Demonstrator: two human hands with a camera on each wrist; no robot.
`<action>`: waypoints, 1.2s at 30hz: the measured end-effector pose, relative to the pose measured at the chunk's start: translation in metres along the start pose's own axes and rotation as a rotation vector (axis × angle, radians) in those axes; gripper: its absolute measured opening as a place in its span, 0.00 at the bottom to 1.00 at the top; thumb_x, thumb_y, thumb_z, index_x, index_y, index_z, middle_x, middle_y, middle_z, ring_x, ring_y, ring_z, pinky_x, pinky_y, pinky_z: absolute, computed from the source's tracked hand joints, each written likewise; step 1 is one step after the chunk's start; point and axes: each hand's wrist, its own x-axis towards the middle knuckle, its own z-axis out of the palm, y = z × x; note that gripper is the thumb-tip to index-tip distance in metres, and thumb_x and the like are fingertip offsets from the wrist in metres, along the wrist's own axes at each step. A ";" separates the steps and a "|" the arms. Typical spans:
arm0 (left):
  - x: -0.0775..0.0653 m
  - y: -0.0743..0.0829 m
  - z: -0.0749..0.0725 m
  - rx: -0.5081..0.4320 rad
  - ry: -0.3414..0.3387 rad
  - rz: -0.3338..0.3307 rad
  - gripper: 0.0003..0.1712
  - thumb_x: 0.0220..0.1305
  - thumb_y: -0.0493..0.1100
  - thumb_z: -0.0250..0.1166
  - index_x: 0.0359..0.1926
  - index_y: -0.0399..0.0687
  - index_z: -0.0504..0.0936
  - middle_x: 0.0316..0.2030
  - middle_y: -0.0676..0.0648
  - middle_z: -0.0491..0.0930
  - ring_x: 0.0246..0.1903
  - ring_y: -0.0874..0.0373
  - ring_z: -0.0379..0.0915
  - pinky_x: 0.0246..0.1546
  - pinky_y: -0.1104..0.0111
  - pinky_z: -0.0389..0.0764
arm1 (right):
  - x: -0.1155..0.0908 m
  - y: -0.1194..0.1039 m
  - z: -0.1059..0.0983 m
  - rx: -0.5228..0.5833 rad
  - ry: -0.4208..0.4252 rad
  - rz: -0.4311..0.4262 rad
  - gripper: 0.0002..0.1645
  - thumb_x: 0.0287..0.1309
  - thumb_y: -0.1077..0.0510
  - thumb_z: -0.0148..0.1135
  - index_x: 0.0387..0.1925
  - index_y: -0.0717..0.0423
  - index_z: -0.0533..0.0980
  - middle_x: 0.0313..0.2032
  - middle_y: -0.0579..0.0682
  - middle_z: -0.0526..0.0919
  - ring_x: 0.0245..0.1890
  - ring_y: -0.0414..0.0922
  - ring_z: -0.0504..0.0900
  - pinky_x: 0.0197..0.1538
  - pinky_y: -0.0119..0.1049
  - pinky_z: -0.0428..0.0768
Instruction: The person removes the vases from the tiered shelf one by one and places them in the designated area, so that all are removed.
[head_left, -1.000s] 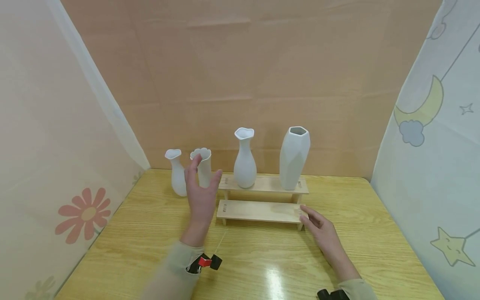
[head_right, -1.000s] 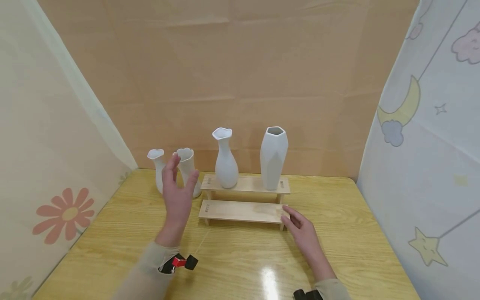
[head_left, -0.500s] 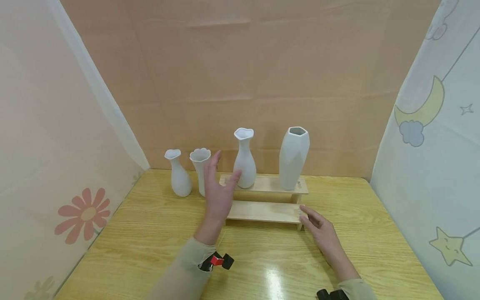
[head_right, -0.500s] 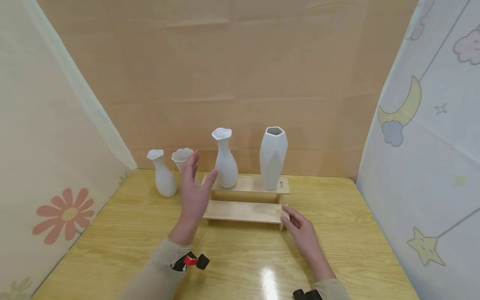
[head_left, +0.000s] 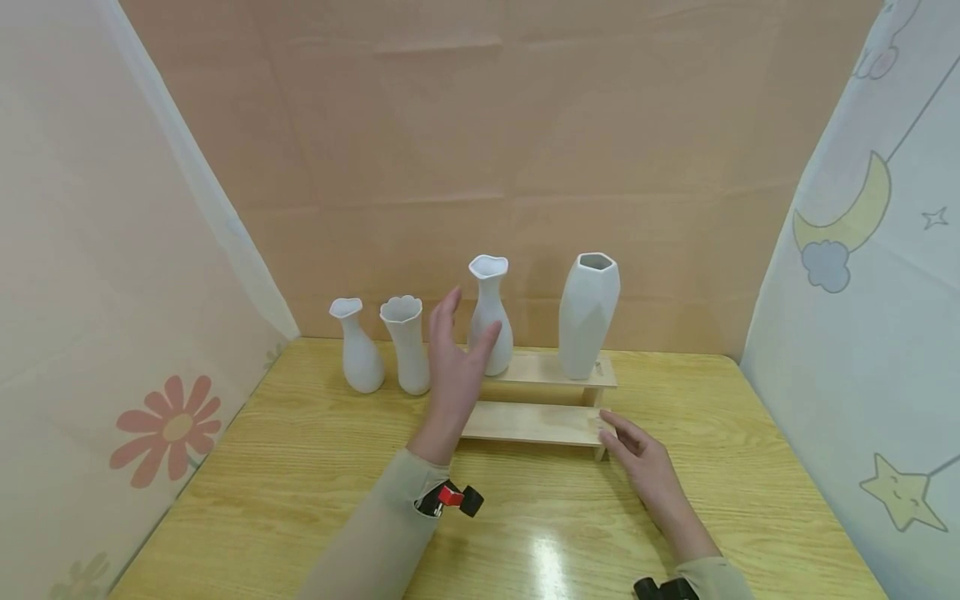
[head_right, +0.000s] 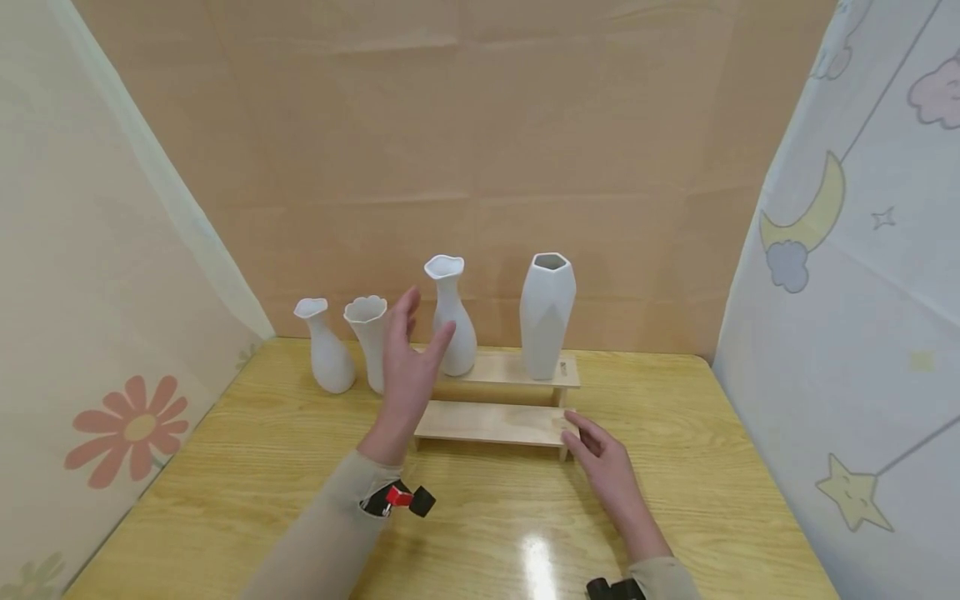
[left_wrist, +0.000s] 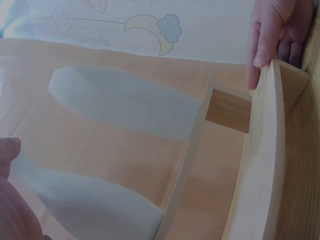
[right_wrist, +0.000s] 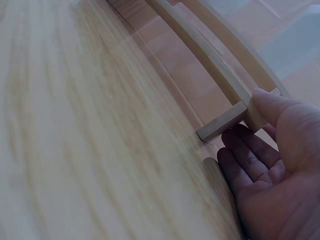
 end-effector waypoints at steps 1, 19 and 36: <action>0.002 -0.001 0.002 -0.001 -0.002 -0.014 0.44 0.74 0.49 0.76 0.83 0.47 0.67 0.78 0.46 0.68 0.78 0.50 0.62 0.79 0.46 0.62 | 0.000 0.000 0.000 0.001 0.000 -0.001 0.40 0.80 0.36 0.63 0.83 0.46 0.69 0.84 0.53 0.63 0.84 0.58 0.59 0.65 0.15 0.66; 0.025 -0.013 0.024 0.019 0.013 -0.089 0.39 0.72 0.44 0.78 0.79 0.43 0.73 0.70 0.36 0.74 0.73 0.36 0.68 0.74 0.36 0.68 | 0.001 0.004 0.001 0.009 0.002 0.015 0.42 0.78 0.32 0.62 0.83 0.44 0.68 0.85 0.50 0.61 0.85 0.55 0.58 0.67 0.17 0.65; 0.028 -0.016 0.030 0.015 0.050 -0.103 0.28 0.74 0.42 0.76 0.70 0.44 0.80 0.61 0.44 0.79 0.61 0.47 0.76 0.69 0.44 0.77 | 0.001 0.003 0.001 0.008 0.000 0.029 0.43 0.78 0.32 0.63 0.84 0.46 0.68 0.85 0.51 0.61 0.85 0.56 0.57 0.71 0.24 0.65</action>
